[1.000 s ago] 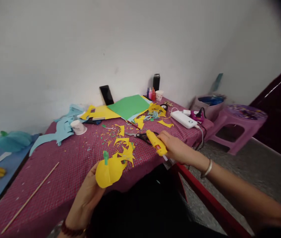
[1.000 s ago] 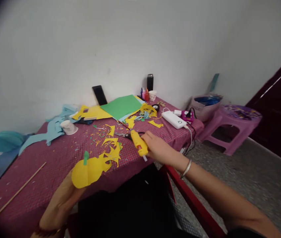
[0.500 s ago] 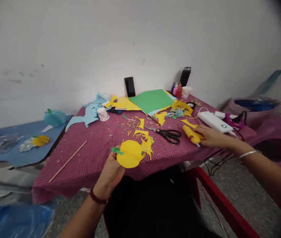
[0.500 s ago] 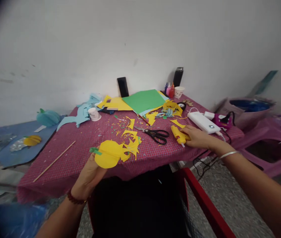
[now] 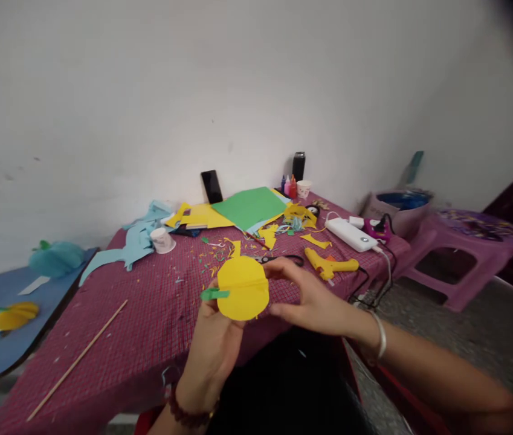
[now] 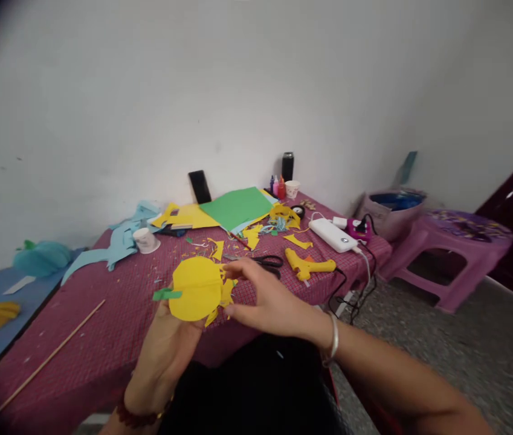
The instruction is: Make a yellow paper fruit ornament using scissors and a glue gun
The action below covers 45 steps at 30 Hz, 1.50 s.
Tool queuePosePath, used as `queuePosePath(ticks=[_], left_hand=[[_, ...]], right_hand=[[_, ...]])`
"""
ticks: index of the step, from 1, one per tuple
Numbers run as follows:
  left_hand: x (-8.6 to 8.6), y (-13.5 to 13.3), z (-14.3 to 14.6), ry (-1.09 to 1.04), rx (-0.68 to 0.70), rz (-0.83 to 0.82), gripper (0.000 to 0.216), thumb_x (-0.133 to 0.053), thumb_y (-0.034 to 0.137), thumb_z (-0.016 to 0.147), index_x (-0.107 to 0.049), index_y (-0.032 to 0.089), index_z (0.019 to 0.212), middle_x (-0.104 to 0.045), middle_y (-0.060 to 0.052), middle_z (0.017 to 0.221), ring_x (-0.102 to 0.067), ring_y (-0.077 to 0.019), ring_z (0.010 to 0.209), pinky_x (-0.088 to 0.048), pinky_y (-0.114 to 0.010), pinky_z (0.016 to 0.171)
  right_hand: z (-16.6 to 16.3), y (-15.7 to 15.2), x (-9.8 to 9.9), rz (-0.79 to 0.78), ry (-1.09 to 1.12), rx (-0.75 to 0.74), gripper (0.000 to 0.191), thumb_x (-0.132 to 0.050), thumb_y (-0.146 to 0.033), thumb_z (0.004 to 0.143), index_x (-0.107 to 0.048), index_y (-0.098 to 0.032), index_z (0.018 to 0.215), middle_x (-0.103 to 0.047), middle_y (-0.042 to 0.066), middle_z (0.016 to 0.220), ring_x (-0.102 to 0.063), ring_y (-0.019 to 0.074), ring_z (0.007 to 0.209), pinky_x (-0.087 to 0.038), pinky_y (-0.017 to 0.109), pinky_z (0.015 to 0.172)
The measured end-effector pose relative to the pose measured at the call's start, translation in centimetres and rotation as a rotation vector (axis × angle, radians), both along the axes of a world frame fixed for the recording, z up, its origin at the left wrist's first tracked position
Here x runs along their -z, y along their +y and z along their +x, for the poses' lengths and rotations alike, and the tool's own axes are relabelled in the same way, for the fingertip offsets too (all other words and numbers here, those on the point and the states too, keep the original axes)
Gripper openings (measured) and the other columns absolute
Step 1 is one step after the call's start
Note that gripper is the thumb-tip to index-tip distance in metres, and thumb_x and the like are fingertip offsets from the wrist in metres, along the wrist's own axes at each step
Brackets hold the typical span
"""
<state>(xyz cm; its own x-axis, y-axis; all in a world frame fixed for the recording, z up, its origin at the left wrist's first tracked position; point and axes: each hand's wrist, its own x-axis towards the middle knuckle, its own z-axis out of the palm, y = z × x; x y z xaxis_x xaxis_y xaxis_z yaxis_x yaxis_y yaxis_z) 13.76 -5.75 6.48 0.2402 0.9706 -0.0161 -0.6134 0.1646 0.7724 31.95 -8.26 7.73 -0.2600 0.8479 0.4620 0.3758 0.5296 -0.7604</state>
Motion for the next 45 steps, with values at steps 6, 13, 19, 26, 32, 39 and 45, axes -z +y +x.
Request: queuePosePath(ticks=[6,13,19,26,32,39,45], left_hand=[[1.3,-0.6,0.5,0.032,-0.086,0.059,0.039,-0.091,0.026,0.052,-0.07,0.025,0.085,-0.075,0.002,0.081,-0.071,-0.0192,0.08,-0.057,-0.029,0.078],[3.2,-1.0,-0.4,0.161,-0.091,0.098,0.028,-0.087,0.023,0.061,-0.066,0.021,0.079,-0.073,0.001,0.084,-0.068,-0.0154,0.081,-0.055,-0.027,0.081],[4.2,-1.2,-1.2,0.269,-0.155,0.187,0.024,-0.086,0.025,0.064,-0.065,0.02,0.074,-0.069,0.002,0.079,-0.063,-0.014,0.078,-0.052,-0.025,0.079],[4.7,-1.2,-1.4,0.271,-0.144,0.2,0.026,-0.085,0.021,0.065,-0.065,0.022,0.081,-0.068,0.002,0.083,-0.064,-0.0138,0.08,-0.051,-0.024,0.079],[4.6,-1.4,-2.0,0.371,-0.234,0.337,0.023,-0.08,0.018,0.069,-0.068,0.025,0.088,-0.066,0.001,0.093,-0.061,-0.0172,0.09,-0.048,-0.025,0.084],[3.6,-1.9,-2.0,0.449,-0.336,0.42,0.009,-0.074,0.019,0.076,-0.067,0.024,0.077,-0.063,-0.002,0.09,-0.059,-0.019,0.092,-0.047,-0.028,0.086],[4.3,-1.6,-1.7,0.421,-0.36,0.397,0.01,-0.074,0.021,0.077,-0.067,0.021,0.084,-0.063,-0.002,0.092,-0.059,-0.0177,0.091,-0.05,-0.028,0.084]], right_hand=[[-3.2,0.5,0.8,-0.074,0.259,-0.105,0.046,-0.073,-0.022,0.078,-0.057,-0.02,0.121,-0.062,0.009,0.122,-0.059,0.0224,0.113,-0.048,0.037,0.099],[-4.4,0.7,2.6,-0.153,0.54,-0.136,0.029,-0.075,-0.037,0.079,-0.065,-0.018,0.099,-0.06,0.003,0.095,-0.059,0.0165,0.088,-0.049,0.029,0.081],[-4.8,0.3,2.8,-0.268,0.654,-0.139,0.033,-0.079,-0.046,0.072,-0.067,-0.018,0.084,-0.056,0.001,0.089,-0.055,0.0154,0.084,-0.048,0.027,0.076],[-4.9,0.1,3.1,-0.397,0.776,-0.156,0.034,-0.081,-0.041,0.07,-0.066,-0.019,0.091,-0.06,0.0,0.086,-0.056,0.0137,0.079,-0.047,0.025,0.073],[-5.1,0.2,3.4,-0.326,0.715,-0.131,0.027,-0.078,-0.039,0.075,-0.065,-0.019,0.088,-0.057,0.0,0.084,-0.054,0.0136,0.077,-0.045,0.025,0.069],[-5.1,0.4,3.8,-0.191,0.594,-0.074,0.027,-0.073,-0.044,0.079,-0.063,-0.019,0.082,-0.057,0.002,0.086,-0.053,0.0154,0.079,-0.045,0.027,0.073],[-5.1,0.4,3.6,-0.05,0.563,-0.047,0.016,-0.07,-0.033,0.083,-0.063,-0.019,0.078,-0.06,0.003,0.088,-0.057,0.0161,0.083,-0.045,0.028,0.075]])
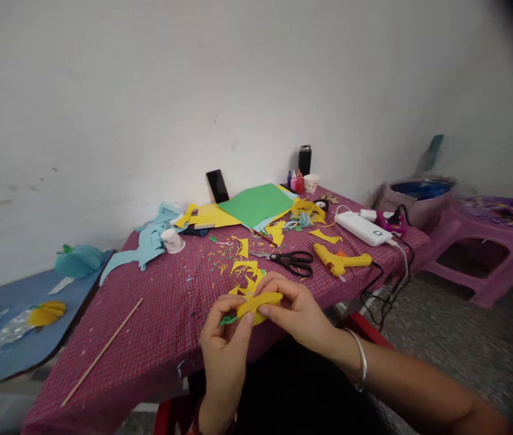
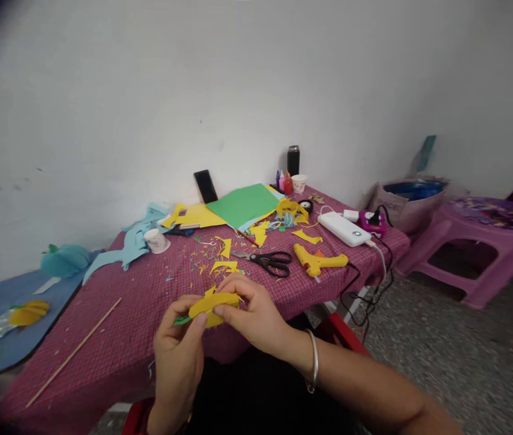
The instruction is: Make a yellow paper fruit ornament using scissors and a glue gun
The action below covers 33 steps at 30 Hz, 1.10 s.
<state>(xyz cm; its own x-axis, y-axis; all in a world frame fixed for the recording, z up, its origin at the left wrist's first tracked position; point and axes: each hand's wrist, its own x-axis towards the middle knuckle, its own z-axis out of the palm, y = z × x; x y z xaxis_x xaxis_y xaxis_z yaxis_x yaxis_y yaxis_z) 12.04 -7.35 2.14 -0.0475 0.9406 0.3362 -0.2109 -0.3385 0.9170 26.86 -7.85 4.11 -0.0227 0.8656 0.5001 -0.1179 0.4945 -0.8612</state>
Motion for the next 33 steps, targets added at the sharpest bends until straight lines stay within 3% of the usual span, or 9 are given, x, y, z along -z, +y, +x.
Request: queuePosePath(ticks=[7,13,18,24,30,33], left_hand=[[0.0,0.1,0.2,-0.071,0.064,-0.026,0.008,-0.075,0.021,0.077,-0.067,0.021,0.08,-0.061,0.001,0.09,-0.06,-0.0117,0.086,-0.051,-0.021,0.081],[-0.6,0.2,0.4,-0.145,0.07,-0.089,0.015,-0.08,0.026,0.072,-0.067,0.019,0.073,-0.063,0.001,0.086,-0.062,-0.0105,0.08,-0.052,-0.019,0.075],[-0.7,0.2,0.5,-0.17,0.039,-0.142,0.02,-0.083,0.027,0.067,-0.065,0.018,0.069,-0.063,0.002,0.081,-0.062,-0.0101,0.078,-0.052,-0.02,0.076],[-1.0,0.2,0.6,-0.146,0.041,-0.191,0.022,-0.082,0.025,0.065,-0.061,0.017,0.064,-0.061,0.004,0.07,-0.057,-0.009,0.066,-0.051,-0.019,0.067],[-0.5,0.6,0.1,-0.115,0.037,-0.261,0.022,-0.081,0.026,0.064,-0.062,0.018,0.07,-0.063,0.004,0.071,-0.058,-0.01,0.064,-0.05,-0.02,0.063],[-0.4,1.0,-0.8,0.01,0.087,-0.276,0.022,-0.08,0.03,0.068,-0.067,0.019,0.08,-0.065,0.003,0.073,-0.059,-0.0096,0.062,-0.05,-0.019,0.06]], right_hand=[[0.0,-0.1,-0.6,0.051,-0.043,0.049,0.008,-0.068,-0.019,0.08,-0.063,-0.019,0.074,-0.062,0.003,0.084,-0.059,0.016,0.08,-0.046,0.028,0.073],[0.2,0.0,-0.8,-0.002,-0.058,0.045,0.012,-0.068,-0.02,0.079,-0.06,-0.018,0.07,-0.061,0.001,0.08,-0.056,0.0149,0.077,-0.044,0.027,0.071],[0.1,0.4,-0.5,-0.113,-0.037,0.031,0.015,-0.071,-0.023,0.075,-0.059,-0.017,0.068,-0.057,-0.001,0.076,-0.051,0.0127,0.071,-0.04,0.025,0.066],[-0.4,0.9,0.5,-0.43,0.142,-0.151,0.027,-0.074,-0.037,0.071,-0.057,-0.016,0.075,-0.054,-0.003,0.069,-0.05,0.0099,0.06,-0.039,0.024,0.059],[-0.2,1.3,0.8,-0.435,0.183,-0.125,0.041,-0.08,-0.047,0.065,-0.052,-0.017,0.067,-0.051,-0.005,0.063,-0.046,0.008,0.055,-0.036,0.022,0.053],[0.1,1.4,0.8,-0.431,0.122,-0.107,0.04,-0.077,-0.046,0.068,-0.05,-0.017,0.067,-0.05,-0.005,0.062,-0.045,0.0086,0.055,-0.035,0.022,0.053]])
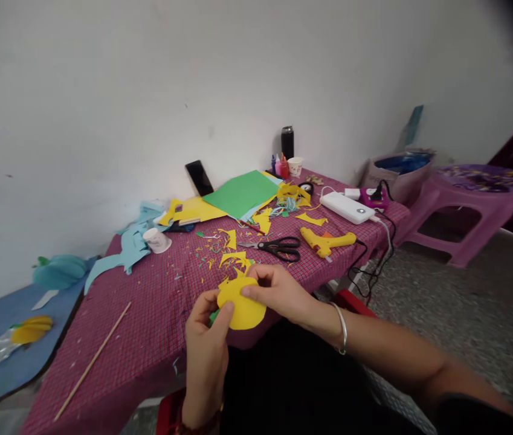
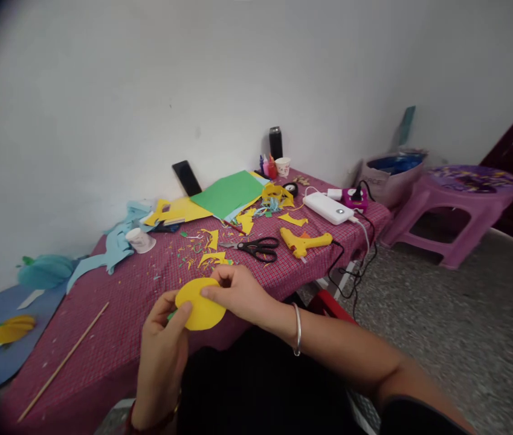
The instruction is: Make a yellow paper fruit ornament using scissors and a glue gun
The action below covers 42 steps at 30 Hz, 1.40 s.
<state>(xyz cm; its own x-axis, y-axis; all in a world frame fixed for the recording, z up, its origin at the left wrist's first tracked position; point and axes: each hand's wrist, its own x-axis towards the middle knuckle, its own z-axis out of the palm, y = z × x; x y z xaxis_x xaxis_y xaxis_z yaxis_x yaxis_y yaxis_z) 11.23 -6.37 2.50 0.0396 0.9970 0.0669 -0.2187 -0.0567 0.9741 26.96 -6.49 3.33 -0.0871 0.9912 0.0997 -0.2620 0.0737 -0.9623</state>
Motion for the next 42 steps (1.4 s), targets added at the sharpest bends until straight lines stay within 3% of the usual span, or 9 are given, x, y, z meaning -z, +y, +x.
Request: queuePosePath(ticks=[5,11,18,22,25,30,35,38,42], left_hand=[[-0.9,0.4,-1.5,0.242,0.076,0.028,0.022,-0.075,0.037,0.075,-0.069,0.016,0.074,-0.067,0.001,0.07,-0.059,-0.0105,0.062,-0.049,-0.019,0.058],[-1.8,0.9,-2.0,0.307,0.108,0.052,0.022,-0.075,0.036,0.074,-0.065,0.016,0.07,-0.065,0.002,0.066,-0.057,-0.0102,0.06,-0.047,-0.019,0.057],[-2.4,1.7,-2.1,0.371,0.219,0.03,0.026,-0.073,0.039,0.074,-0.061,0.016,0.069,-0.059,0.002,0.062,-0.052,-0.0107,0.056,-0.042,-0.02,0.053],[-3.7,2.2,-1.9,0.519,0.327,0.1,0.031,-0.068,0.042,0.078,-0.06,0.016,0.064,-0.053,0.002,0.058,-0.045,-0.0103,0.054,-0.035,-0.02,0.049],[-5.2,2.8,-1.8,0.652,0.456,0.157,0.037,-0.062,0.044,0.081,-0.059,0.016,0.058,-0.048,0.002,0.055,-0.039,-0.01,0.052,-0.03,-0.02,0.046],[-6.8,4.2,-1.6,0.754,0.681,0.147,0.027,-0.066,0.038,0.078,-0.065,0.016,0.062,-0.049,0.002,0.055,-0.039,-0.0103,0.051,-0.028,-0.02,0.045],[-7.3,5.3,-1.5,0.729,0.826,0.054,0.024,-0.067,0.036,0.077,-0.067,0.016,0.063,-0.051,0.002,0.053,-0.037,-0.009,0.047,-0.025,-0.02,0.043],[-7.2,5.8,-1.4,0.713,0.88,-0.014,0.031,-0.064,0.042,0.08,-0.066,0.017,0.062,-0.05,0.002,0.051,-0.036,-0.0089,0.045,-0.025,-0.021,0.043],[-7.2,6.4,-1.3,0.736,0.912,0.021,0.04,-0.056,0.045,0.085,-0.061,0.017,0.057,-0.045,0.003,0.05,-0.032,-0.0078,0.045,-0.023,-0.021,0.043]], right_hand=[[0.6,0.1,-0.3,0.085,-0.175,0.044,0.029,-0.07,-0.037,0.074,-0.051,-0.017,0.065,-0.049,-0.003,0.066,-0.045,0.0099,0.059,-0.036,0.023,0.054],[1.3,0.0,-1.3,0.132,-0.204,0.067,0.022,-0.068,-0.034,0.076,-0.057,-0.016,0.069,-0.051,-0.002,0.072,-0.047,0.0106,0.063,-0.038,0.024,0.058],[1.7,0.0,-1.5,0.163,-0.322,-0.062,0.026,-0.064,-0.036,0.081,-0.052,-0.017,0.068,-0.049,-0.002,0.069,-0.044,0.0104,0.063,-0.036,0.024,0.058],[1.8,0.2,-1.2,0.167,-0.403,-0.085,0.023,-0.063,-0.032,0.08,-0.053,-0.016,0.066,-0.051,-0.002,0.067,-0.043,0.0103,0.062,-0.036,0.023,0.056],[1.7,0.4,-0.8,0.139,-0.389,-0.091,0.022,-0.064,-0.032,0.08,-0.054,-0.017,0.067,-0.05,-0.002,0.065,-0.043,0.0102,0.06,-0.035,0.023,0.055],[1.8,0.8,-0.4,0.139,-0.376,-0.121,0.027,-0.065,-0.034,0.078,-0.05,-0.017,0.063,-0.045,-0.004,0.062,-0.04,0.0091,0.058,-0.032,0.023,0.054],[2.8,1.3,-0.5,0.087,-0.28,-0.302,0.031,-0.068,-0.044,0.078,-0.057,-0.016,0.072,-0.05,-0.004,0.067,-0.043,0.0088,0.06,-0.034,0.022,0.057],[2.9,1.6,-0.1,0.06,-0.238,-0.307,0.034,-0.07,-0.046,0.076,-0.055,-0.016,0.07,-0.05,-0.004,0.066,-0.043,0.0085,0.06,-0.033,0.022,0.056],[2.7,1.9,0.5,0.044,-0.216,-0.328,0.037,-0.072,-0.048,0.074,-0.055,-0.016,0.069,-0.051,-0.004,0.066,-0.043,0.0082,0.059,-0.034,0.021,0.056]])
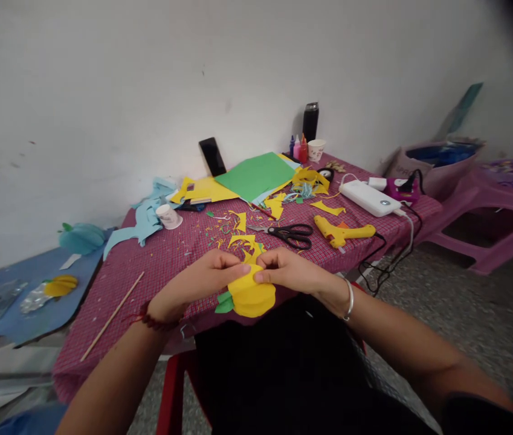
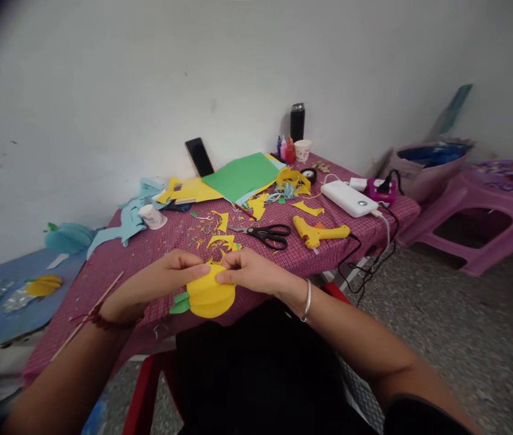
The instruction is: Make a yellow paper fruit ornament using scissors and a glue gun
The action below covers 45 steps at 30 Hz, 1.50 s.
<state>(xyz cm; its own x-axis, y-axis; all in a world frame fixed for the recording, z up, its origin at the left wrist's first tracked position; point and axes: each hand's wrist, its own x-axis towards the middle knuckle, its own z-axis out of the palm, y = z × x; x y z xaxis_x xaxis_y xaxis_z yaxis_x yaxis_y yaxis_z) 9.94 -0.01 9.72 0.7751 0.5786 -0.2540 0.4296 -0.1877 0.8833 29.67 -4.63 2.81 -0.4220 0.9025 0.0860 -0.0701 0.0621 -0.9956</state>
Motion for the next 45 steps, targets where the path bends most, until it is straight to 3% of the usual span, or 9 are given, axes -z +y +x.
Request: queuePosePath(ticks=[8,14,16,22,32,36,40,42,45], left_hand=[[-0.2,0.5,0.6,0.053,0.085,-0.034,0.041,-0.065,0.048,0.08,-0.06,0.018,0.053,-0.04,0.005,0.046,-0.027,-0.0066,0.042,-0.019,-0.021,0.042],[1.7,-0.2,0.5,-0.421,-0.378,-0.193,0.054,-0.058,0.07,0.075,-0.069,0.018,0.068,-0.062,-0.005,0.06,-0.053,-0.0142,0.051,-0.044,-0.026,0.05],[3.0,-0.8,0.0,-0.516,-0.425,-0.216,0.061,-0.059,0.076,0.07,-0.07,0.017,0.075,-0.064,-0.007,0.065,-0.055,-0.0155,0.053,-0.047,-0.028,0.053],[6.1,-3.5,-1.0,-0.598,-0.419,0.004,0.022,-0.076,0.035,0.075,-0.069,0.018,0.088,-0.068,-0.005,0.078,-0.061,-0.0152,0.069,-0.049,-0.024,0.064],[7.4,-4.7,-1.9,-0.611,-0.524,0.096,0.012,-0.067,0.029,0.085,-0.069,0.018,0.082,-0.063,-0.001,0.07,-0.057,-0.0127,0.066,-0.046,-0.024,0.065],[6.2,-5.2,-2.4,-0.549,-0.519,0.14,0.016,-0.066,0.027,0.085,-0.064,0.018,0.073,-0.06,0.0,0.065,-0.053,-0.0108,0.061,-0.042,-0.022,0.059],[4.3,-5.8,-2.5,-0.484,-0.453,0.3,0.014,-0.066,0.022,0.082,-0.064,0.017,0.069,-0.062,-0.001,0.067,-0.056,-0.0117,0.061,-0.045,-0.022,0.058],[4.0,-6.1,-2.3,-0.519,-0.486,0.414,0.001,-0.067,0.018,0.08,-0.068,0.018,0.081,-0.064,-0.001,0.07,-0.059,-0.0124,0.063,-0.048,-0.023,0.06],[4.2,-6.2,-1.8,-0.616,-0.563,0.583,0.039,-0.071,0.011,0.075,-0.064,0.024,0.111,-0.067,-0.002,0.089,-0.064,-0.013,0.072,-0.054,-0.024,0.066]], right_hand=[[-0.4,-0.6,-0.4,-0.071,0.081,-0.105,0.034,-0.079,-0.041,0.071,-0.059,-0.014,0.068,-0.051,-0.007,0.062,-0.041,0.0059,0.055,-0.03,0.019,0.051],[-0.9,0.1,0.6,-0.231,0.451,0.103,0.036,-0.088,-0.039,0.061,-0.066,-0.013,0.074,-0.063,-0.004,0.068,-0.052,0.0072,0.058,-0.039,0.019,0.057],[-1.0,0.6,1.0,-0.23,0.511,0.145,0.04,-0.087,-0.044,0.061,-0.067,-0.014,0.08,-0.065,-0.003,0.072,-0.054,0.0083,0.061,-0.042,0.02,0.059],[-2.0,0.9,2.0,-0.264,0.604,0.128,0.036,-0.086,-0.041,0.063,-0.07,-0.015,0.081,-0.067,0.001,0.072,-0.058,0.0114,0.062,-0.047,0.024,0.062],[-2.9,-0.6,2.3,-0.287,0.534,0.031,0.033,-0.082,-0.042,0.07,-0.07,-0.016,0.087,-0.067,0.001,0.077,-0.058,0.0102,0.062,-0.048,0.022,0.064],[-2.6,-1.1,1.9,-0.22,0.437,-0.062,0.04,-0.086,-0.043,0.064,-0.068,-0.016,0.086,-0.066,0.0,0.076,-0.059,0.0117,0.064,-0.049,0.023,0.063],[-1.8,-1.4,1.0,-0.03,0.318,-0.04,0.036,-0.081,-0.048,0.072,-0.068,-0.016,0.082,-0.064,0.0,0.074,-0.06,0.0132,0.067,-0.049,0.025,0.066],[-1.3,-1.4,0.4,0.063,0.281,0.01,0.035,-0.081,-0.048,0.071,-0.069,-0.016,0.078,-0.064,0.0,0.074,-0.058,0.013,0.069,-0.047,0.025,0.068],[-0.7,-1.2,-0.4,0.304,0.208,0.109,0.032,-0.079,-0.049,0.074,-0.071,-0.017,0.076,-0.066,0.002,0.077,-0.059,0.0152,0.075,-0.046,0.028,0.075]])
